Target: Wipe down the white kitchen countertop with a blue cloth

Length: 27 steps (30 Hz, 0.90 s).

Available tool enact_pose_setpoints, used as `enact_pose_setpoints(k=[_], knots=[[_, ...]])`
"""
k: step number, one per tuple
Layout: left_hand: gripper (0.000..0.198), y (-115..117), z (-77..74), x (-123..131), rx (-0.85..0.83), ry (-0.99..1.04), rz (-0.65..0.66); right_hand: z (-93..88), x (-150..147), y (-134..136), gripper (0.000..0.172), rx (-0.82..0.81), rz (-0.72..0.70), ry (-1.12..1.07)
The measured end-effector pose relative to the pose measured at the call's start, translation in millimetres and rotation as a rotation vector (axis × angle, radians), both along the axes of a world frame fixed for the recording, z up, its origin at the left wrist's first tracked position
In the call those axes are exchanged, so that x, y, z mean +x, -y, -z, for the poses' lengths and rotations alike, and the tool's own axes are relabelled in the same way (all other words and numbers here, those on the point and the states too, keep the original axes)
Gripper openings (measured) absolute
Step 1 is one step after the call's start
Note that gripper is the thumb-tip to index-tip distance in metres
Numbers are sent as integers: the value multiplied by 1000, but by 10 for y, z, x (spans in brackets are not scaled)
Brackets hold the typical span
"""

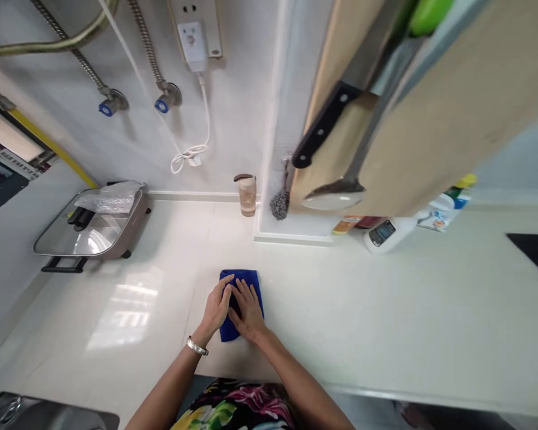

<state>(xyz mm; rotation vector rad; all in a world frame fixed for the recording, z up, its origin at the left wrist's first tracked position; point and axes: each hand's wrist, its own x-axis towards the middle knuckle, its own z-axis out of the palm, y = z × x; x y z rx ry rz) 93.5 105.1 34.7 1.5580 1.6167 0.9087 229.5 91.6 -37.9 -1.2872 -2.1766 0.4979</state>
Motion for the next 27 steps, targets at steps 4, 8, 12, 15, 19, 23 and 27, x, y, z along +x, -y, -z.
enact_pose_setpoints(k=[4, 8, 12, 15, 19, 23, 27], knots=[[48, 120, 351, 263, 161, -487, 99, 92, 871, 501, 48, 67, 203, -166], [63, 276, 549, 436, 246, -829, 136, 269, 1707, 926, 48, 144, 390, -46], [69, 517, 588, 410, 273, -895, 164, 389, 1978, 1048, 50, 156, 380, 5], [69, 611, 571, 331, 285, -925, 191, 416, 1921, 1032, 51, 176, 397, 6], [65, 362, 534, 246, 285, -931, 175, 410, 1851, 1011, 53, 184, 418, 22], [60, -209, 513, 180, 250, -898, 123, 392, 1858, 998, 54, 172, 447, 75], [59, -814, 515, 149, 220, -855, 118, 368, 1866, 986, 53, 136, 462, 106]])
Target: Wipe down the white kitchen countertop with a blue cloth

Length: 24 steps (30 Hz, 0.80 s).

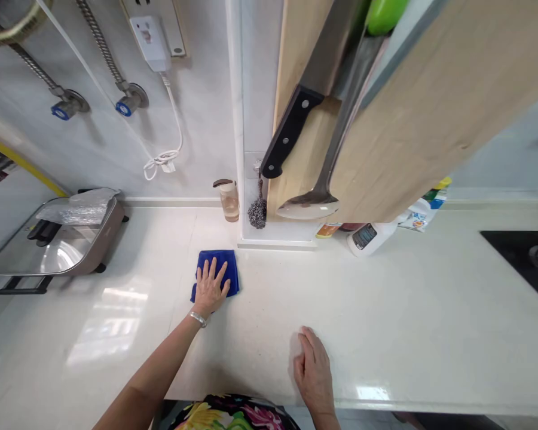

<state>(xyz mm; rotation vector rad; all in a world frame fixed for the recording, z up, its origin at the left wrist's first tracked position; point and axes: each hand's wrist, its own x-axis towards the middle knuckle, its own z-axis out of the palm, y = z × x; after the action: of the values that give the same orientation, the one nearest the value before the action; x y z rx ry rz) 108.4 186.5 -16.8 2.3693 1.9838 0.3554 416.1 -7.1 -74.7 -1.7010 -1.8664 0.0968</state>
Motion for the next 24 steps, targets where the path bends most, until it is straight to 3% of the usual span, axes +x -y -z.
enact_pose_setpoints(k=[8, 12, 15, 18, 21, 24], knots=[[59, -1085, 85, 76, -9, 90, 11, -17, -23, -14, 53, -42, 47, -5], [59, -1358, 82, 148, 4, 119, 17, -18, -12, -10, 53, -24, 40, 7], [58, -1239, 78, 131, 12, 128, 27, 21, 28, 20, 51, -12, 31, -1], [59, -940, 111, -50, 27, 132, 55, 119, 93, 40, 51, -3, 17, -4], [60, -672, 133, -444, 32, 120, 93, 220, 161, 37, 53, 14, -9, 14], [59, -581, 108, -967, 19, 103, 54, 260, 206, 38, 58, 32, -29, 34]])
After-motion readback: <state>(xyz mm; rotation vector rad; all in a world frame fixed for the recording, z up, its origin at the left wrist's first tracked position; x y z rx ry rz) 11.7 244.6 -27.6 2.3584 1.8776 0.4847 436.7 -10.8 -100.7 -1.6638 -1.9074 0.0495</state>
